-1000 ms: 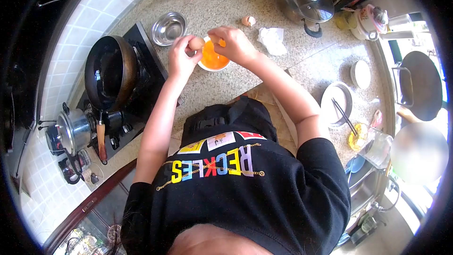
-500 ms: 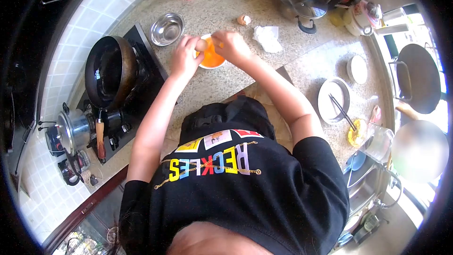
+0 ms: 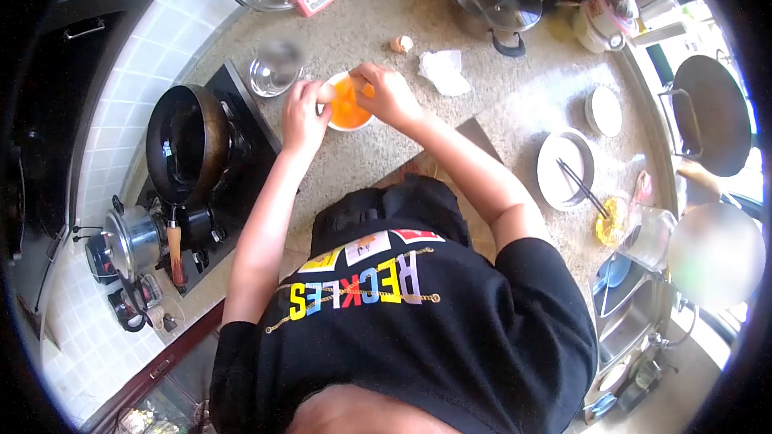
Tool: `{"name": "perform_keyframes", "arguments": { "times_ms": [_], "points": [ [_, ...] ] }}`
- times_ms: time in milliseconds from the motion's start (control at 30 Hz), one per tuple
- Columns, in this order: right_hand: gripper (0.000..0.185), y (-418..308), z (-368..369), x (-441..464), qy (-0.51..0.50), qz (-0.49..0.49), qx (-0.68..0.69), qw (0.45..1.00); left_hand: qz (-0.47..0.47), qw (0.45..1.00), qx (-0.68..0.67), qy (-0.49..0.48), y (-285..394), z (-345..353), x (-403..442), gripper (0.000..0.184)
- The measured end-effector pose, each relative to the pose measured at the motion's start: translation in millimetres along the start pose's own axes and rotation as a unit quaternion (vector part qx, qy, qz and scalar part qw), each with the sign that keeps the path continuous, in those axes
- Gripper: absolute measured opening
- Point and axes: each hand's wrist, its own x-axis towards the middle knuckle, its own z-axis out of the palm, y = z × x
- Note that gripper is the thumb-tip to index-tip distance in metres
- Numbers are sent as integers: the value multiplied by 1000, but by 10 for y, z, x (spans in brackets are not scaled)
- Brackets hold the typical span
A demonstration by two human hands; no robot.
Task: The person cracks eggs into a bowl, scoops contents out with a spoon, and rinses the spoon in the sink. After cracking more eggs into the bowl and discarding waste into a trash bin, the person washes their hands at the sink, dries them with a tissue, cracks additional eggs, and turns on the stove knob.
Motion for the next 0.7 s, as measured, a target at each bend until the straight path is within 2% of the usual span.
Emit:
{"name": "perform_keyframes", "arguments": {
  "times_ms": [33, 67, 167, 233, 267, 300, 333, 367, 433, 467, 500, 533, 567, 600, 633, 700],
  "points": [
    [28, 19, 12, -53, 0, -13, -4, 1000, 10, 1000, 12, -13, 30, 6, -54, 40],
    [27, 22, 15, -55, -49, 18, -27, 998, 11, 999, 26, -16, 45, 48, -66, 41],
    [27, 19, -21, -17, 29, -9, 42, 999, -9, 1000, -1, 28, 23, 53, -21, 40],
    [28, 62, 18, -113, 8, 9, 33, 999, 14, 1000, 4, 0, 15, 84, -50, 38],
    [28, 108, -3, -56, -8, 11, 16, 1000, -28, 998, -51, 15, -33, 143, -25, 36],
    [25, 104, -36, -24, 17, 6, 63, 998, -71, 991, -107, 29, -96, 209, 3, 34],
    [24, 105, -68, -9, 35, 57, 104, 992, -200, 946, -252, -33, -208, 263, 40, 32],
    [22, 70, -100, -3, 53, 110, 147, 982, -244, 885, -396, -8, -142, 218, 59, 32],
    [27, 206, -134, 7, 46, 166, 362, 916, -286, 786, -547, -45, -55, 143, 102, 33],
    [29, 205, -175, 30, 43, 178, 424, 887, -285, 786, -546, -43, 13, 119, 135, 33],
    [31, 182, -218, 38, 40, 192, 485, 852, -321, 723, -610, -54, 113, 114, 153, 32],
    [31, 157, -249, 42, 42, 192, 485, 852, -353, 652, -668, -65, 203, 130, 172, 31],
    [32, 125, -276, 46, 53, 184, 519, 833, -351, 652, -668, -66, 279, 156, 190, 31],
    [32, 102, -294, 49, 64, 175, 552, 813, -342, 614, -707, -79, 347, 181, 212, 31],
    [32, 82, -295, 43, 64, 175, 551, 814, -333, 574, -743, -91, 398, 212, 239, 30],
    [32, 64, -286, 23, 63, 176, 547, 816, -333, 562, -751, -95, 461, 292, 288, 31]
  ]
}}
